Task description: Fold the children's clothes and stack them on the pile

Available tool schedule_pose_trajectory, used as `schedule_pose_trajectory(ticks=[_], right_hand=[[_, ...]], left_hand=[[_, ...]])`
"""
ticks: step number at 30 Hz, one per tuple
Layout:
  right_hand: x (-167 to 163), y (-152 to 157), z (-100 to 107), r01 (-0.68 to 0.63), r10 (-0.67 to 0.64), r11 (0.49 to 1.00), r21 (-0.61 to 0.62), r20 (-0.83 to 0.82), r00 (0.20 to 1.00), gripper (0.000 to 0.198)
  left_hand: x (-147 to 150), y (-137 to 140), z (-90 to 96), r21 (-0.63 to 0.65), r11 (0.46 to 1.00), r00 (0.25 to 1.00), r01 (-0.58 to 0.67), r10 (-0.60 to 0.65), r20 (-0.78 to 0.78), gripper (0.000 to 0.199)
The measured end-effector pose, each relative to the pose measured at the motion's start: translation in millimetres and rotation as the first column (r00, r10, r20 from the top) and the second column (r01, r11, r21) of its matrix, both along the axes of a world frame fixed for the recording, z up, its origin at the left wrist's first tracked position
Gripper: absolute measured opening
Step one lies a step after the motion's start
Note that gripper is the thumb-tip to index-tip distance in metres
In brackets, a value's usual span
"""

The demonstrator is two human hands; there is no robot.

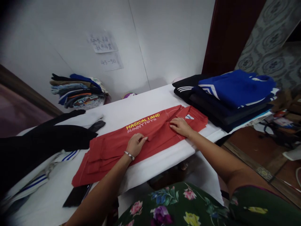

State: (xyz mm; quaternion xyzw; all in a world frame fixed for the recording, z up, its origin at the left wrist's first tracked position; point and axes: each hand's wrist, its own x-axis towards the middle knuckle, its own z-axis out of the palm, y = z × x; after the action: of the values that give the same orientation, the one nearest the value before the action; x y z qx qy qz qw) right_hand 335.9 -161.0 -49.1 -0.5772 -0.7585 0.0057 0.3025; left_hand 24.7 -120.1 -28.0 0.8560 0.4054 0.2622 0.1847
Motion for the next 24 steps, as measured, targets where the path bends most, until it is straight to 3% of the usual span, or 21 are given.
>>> schedule_pose_trajectory(ticks=[7, 13, 16, 20, 24], right_hand=[[-29, 23, 14, 0.037, -0.026, 0.977, -0.210, 0.055, 0.998, 0.029], [-29, 41, -5, 0.017, -0.063, 0.987, -0.161, -0.286, 0.956, 0.011], [-25, 42, -13, 0.016, -0.067, 0.987, -0.162, -0.314, 0.947, 0.013], [-29, 40, -12, 0.052, -0.093, 0.987, -0.152, -0.275, 0.957, 0.014], [-31, 36, -2, 0.161, -0.175, 0.979, -0.123, -0.116, 0.978, 0.020]], left_hand=[[-2, 4, -2.8, -0.172, 0.983, 0.987, -0.069, 0.092, 0.134, 0.028], [-3, 4, -2.5, -0.145, 0.989, 0.990, -0.044, 0.062, 0.125, 0.027], [-2, 1, 1.2, -0.082, 0.996, 0.999, -0.024, 0.028, 0.044, 0.025], [0, -7, 6.9, 0.048, 0.993, 0.984, 0.105, -0.097, -0.151, 0.021], [1, -13, 8.5, 0.110, 0.974, 0.933, 0.200, -0.155, -0.323, 0.043]])
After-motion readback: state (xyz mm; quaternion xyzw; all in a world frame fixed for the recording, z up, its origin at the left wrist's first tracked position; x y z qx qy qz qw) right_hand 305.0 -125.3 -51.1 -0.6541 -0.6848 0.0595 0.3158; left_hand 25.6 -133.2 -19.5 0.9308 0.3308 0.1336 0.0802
